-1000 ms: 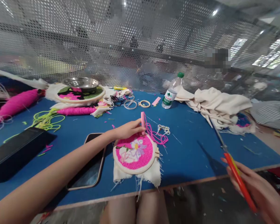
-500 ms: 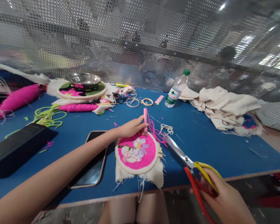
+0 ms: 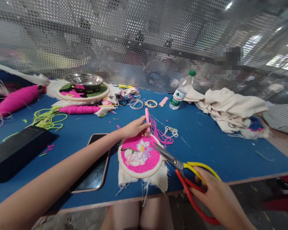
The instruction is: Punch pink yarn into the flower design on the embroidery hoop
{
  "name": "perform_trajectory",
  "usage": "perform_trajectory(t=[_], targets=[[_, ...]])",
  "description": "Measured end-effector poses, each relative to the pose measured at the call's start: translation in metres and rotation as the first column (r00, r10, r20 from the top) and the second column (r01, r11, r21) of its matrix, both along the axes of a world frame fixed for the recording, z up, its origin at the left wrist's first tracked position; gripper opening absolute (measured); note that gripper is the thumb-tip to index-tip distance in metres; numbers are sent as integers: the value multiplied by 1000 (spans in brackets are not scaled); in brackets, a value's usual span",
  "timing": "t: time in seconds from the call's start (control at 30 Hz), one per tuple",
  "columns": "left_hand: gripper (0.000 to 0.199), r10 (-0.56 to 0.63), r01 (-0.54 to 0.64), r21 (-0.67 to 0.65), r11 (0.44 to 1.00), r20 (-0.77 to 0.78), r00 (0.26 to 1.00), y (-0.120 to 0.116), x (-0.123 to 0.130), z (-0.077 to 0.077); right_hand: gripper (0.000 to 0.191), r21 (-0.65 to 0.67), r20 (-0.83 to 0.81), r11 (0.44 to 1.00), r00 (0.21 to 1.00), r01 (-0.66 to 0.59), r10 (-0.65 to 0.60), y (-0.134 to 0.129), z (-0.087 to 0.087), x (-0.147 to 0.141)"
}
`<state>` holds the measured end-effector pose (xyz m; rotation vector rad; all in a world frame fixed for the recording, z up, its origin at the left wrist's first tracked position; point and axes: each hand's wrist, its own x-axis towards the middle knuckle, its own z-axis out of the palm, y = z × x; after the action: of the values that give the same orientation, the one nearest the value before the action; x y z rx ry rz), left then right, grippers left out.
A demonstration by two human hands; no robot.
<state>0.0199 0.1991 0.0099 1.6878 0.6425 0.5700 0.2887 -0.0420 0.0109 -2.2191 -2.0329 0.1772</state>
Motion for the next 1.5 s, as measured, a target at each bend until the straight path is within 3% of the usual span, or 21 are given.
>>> perform_trajectory(t=[0.73, 1.5], targets=[[24, 21, -20, -28, 999, 32, 999, -4, 1, 2, 40, 17, 16, 999, 999, -49, 48, 21, 18, -7], [23, 35, -32, -51, 998, 65, 997, -3, 2, 0, 30, 149, 210, 979, 972, -142, 109, 18, 24, -17]])
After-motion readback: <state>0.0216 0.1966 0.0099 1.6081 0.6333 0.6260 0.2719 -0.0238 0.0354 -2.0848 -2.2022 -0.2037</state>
